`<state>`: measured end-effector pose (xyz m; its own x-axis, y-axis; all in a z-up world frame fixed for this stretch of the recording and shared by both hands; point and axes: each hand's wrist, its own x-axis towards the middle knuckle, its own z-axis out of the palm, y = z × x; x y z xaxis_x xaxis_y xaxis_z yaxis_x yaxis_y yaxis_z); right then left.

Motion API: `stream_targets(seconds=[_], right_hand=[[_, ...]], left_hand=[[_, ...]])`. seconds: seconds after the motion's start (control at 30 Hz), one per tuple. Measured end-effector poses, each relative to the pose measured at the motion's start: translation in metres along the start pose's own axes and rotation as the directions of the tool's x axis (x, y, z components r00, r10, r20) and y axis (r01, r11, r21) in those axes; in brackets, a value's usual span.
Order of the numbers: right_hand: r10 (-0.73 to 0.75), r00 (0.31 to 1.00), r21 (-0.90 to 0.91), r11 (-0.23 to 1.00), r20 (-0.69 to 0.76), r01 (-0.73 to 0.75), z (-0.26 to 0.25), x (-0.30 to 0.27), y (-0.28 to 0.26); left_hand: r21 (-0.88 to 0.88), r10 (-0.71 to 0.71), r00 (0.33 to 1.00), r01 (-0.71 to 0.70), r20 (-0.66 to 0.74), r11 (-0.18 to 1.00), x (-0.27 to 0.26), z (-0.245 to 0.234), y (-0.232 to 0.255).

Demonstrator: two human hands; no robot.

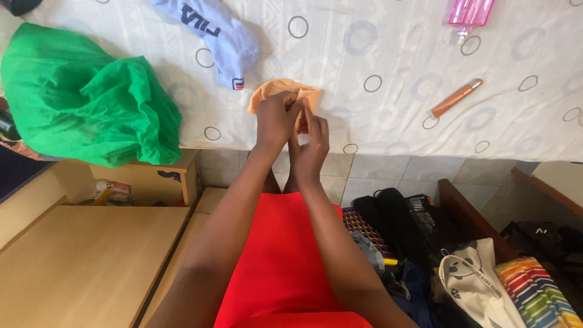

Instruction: The person sorts through clothing on a bed and folds socks together into pairs by hand.

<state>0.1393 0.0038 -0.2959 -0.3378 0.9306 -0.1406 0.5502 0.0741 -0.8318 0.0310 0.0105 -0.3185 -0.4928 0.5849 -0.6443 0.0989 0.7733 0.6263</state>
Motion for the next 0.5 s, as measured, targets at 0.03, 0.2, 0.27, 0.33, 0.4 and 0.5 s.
stream_targets(seconds=[0.03, 0.2, 0.27, 0.33, 0.4, 0.5], right_hand=[[0.024, 1.000, 0.062, 0.998, 0.014, -0.025, 0.000, -0.002, 0.002], [0.343, 0.936, 0.098, 0.937, -0.083, -0.334, -0.002, 0.006, 0.017], [0.326, 0.944, 0.078, 0.944, -0.056, -0.321, -0.002, 0.014, 0.018], [0.279, 0.960, 0.083, 0.958, -0.020, -0.276, 0.000, 0.016, 0.017], [0.191, 0.981, 0.026, 0.981, -0.037, -0.190, 0.004, 0.012, 0.011], [0.090, 0.996, -0.079, 0.993, -0.007, -0.090, 0.018, 0.007, 0.002]], left_hand=[[-0.034, 0.095, 0.993, -0.098, -0.069, 0.995, 0.002, 0.003, -0.003], [0.035, 0.356, 0.874, -0.365, -0.330, 0.930, -0.005, 0.007, -0.004], [0.080, 0.378, 0.869, -0.373, -0.320, 0.924, -0.008, 0.009, -0.003], [0.076, 0.361, 0.879, -0.356, -0.311, 0.931, -0.014, 0.006, -0.003], [0.016, 0.310, 0.902, -0.320, -0.300, 0.947, -0.023, 0.001, -0.003], [0.046, 0.288, 0.920, -0.286, -0.266, 0.957, -0.029, -0.016, -0.004]])
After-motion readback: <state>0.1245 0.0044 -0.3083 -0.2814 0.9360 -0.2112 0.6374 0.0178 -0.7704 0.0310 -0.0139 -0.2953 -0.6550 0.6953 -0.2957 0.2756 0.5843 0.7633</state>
